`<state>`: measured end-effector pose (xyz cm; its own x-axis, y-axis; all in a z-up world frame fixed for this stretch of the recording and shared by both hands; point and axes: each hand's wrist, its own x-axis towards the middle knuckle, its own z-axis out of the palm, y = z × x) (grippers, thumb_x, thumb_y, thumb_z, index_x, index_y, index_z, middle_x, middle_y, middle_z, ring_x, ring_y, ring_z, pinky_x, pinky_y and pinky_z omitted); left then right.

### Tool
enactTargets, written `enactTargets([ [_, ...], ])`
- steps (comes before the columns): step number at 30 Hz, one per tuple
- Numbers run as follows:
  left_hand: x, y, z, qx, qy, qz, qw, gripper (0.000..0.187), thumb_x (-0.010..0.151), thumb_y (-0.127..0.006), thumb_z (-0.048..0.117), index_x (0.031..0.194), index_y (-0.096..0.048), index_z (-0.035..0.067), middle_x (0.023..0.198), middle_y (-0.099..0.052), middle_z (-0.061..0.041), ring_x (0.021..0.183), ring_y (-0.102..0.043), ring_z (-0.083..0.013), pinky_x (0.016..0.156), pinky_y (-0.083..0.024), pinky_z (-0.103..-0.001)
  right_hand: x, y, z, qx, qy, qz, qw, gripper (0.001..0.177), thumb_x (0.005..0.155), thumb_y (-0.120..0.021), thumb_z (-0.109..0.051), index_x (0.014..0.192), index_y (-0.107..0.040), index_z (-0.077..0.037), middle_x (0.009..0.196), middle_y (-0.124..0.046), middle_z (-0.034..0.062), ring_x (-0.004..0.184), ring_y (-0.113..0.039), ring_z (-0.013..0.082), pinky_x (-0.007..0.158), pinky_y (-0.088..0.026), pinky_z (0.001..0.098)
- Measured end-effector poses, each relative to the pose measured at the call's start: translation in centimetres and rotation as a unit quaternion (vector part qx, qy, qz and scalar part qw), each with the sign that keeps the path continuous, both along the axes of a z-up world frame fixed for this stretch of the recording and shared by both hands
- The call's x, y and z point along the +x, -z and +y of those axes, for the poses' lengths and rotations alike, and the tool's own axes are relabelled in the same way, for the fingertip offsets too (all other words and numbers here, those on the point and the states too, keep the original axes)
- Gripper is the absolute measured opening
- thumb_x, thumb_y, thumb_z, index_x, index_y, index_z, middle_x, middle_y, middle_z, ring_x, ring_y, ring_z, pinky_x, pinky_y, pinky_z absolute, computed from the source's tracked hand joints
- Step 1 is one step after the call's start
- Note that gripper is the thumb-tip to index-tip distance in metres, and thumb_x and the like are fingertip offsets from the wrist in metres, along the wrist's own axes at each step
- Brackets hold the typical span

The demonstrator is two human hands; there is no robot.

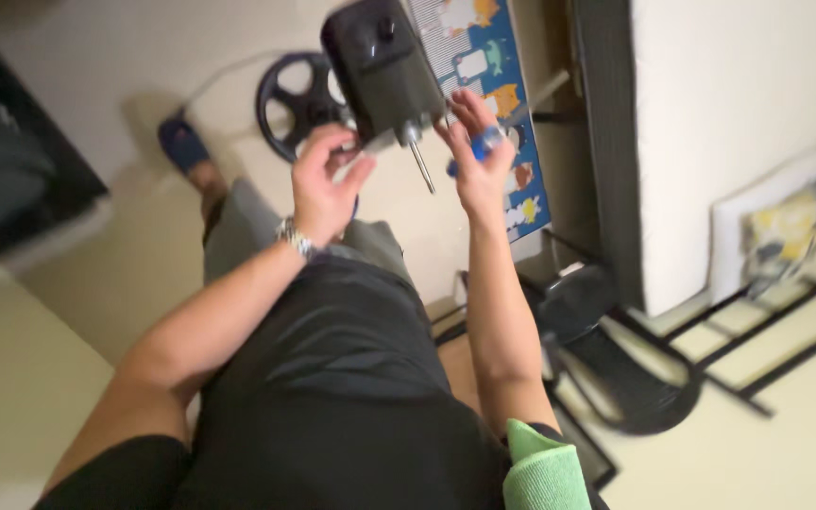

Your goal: The person uses a screwdriver to tighten screws on the motor housing of a standing fan. They repeatedly reposition the fan and adjust their grip to access different screw locations on the motor casing.

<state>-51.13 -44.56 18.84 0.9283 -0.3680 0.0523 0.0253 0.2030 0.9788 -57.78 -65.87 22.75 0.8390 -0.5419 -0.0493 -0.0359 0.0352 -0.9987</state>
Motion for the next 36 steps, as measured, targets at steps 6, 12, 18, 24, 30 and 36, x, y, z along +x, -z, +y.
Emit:
enactTargets([
  [6,-2.5,1.6,-3.0,-0.015,-0.134,0.026,0.990,0.026,0.099,-0.079,-0.004,0.117,-0.061,-0.002,0.113,-0.062,-0.005,0.099,-0.064,-0.0126,0.086,-0.057,-0.026,0.7,1.3,-1.9,-0.113,-0.090,-0.048,0.988,0.030,0.103,-0.067,0.005,0.133,-0.062,0.003,0.127,-0.065,0.0105,0.114,-0.065,0.0178,0.100,-0.056,0.0328],
  [12,-3.4,1.1,-3.6,0.052,-0.190,-0.040,0.980,0.023,0.096,-0.080,-0.002,0.112,-0.064,-0.002,0.119,-0.068,-0.008,0.104,-0.067,-0.0147,0.084,-0.059,-0.026,0.5,2.5,-2.0,-0.069,-0.082,-0.048,0.993,0.020,0.104,-0.067,0.004,0.123,-0.061,0.002,0.121,-0.066,0.0075,0.102,-0.063,0.0139,0.091,-0.053,0.0287],
  [18,-4.7,-1.1,-3.4,0.036,-0.182,-0.054,0.981,0.023,0.096,-0.079,0.001,0.111,-0.062,-0.003,0.125,-0.060,-0.011,0.102,-0.066,-0.0162,0.082,-0.060,-0.026,-1.1,1.9,-1.4,-0.019,-0.074,-0.039,0.996,0.027,0.104,-0.065,0.004,0.131,-0.060,0.001,0.111,-0.062,0.0056,0.094,-0.060,0.0118,0.081,-0.050,0.0255],
  [24,-7.2,-2.9,-2.5,0.091,-0.176,-0.094,0.976,0.022,0.092,-0.082,0.003,0.105,-0.065,-0.002,0.114,-0.059,-0.010,0.087,-0.066,-0.0155,0.076,-0.058,-0.026,-4.3,1.4,-0.7,-0.013,-0.068,-0.038,0.997,0.022,0.104,-0.063,0.003,0.125,-0.058,-0.002,0.121,-0.066,0.0109,0.106,-0.064,0.0145,0.090,-0.055,0.0277],
  [30,-9.0,-5.6,-0.9,0.134,-0.142,-0.199,0.960,0.025,0.085,-0.086,0.001,0.100,-0.066,0.000,0.102,-0.063,-0.009,0.086,-0.064,-0.0244,0.074,-0.053,-0.035,-8.8,1.9,-0.9,-0.039,-0.077,-0.061,0.994,0.020,0.105,-0.068,0.003,0.123,-0.058,-0.002,0.123,-0.062,0.0110,0.110,-0.063,0.0176,0.098,-0.053,0.0291],
  [36,-9.2,-10.1,2.0,0.184,0.042,-0.494,0.849,0.023,0.074,-0.078,0.007,0.094,-0.068,0.005,0.095,-0.063,-0.005,0.085,-0.062,-0.0230,0.082,-0.049,-0.039,-13.7,-0.7,-1.1,0.190,-0.098,-0.070,0.974,0.044,0.099,-0.073,-0.012,0.137,-0.054,-0.002,0.134,-0.060,0.0104,0.116,-0.065,0.0202,0.093,-0.059,0.0367],
])
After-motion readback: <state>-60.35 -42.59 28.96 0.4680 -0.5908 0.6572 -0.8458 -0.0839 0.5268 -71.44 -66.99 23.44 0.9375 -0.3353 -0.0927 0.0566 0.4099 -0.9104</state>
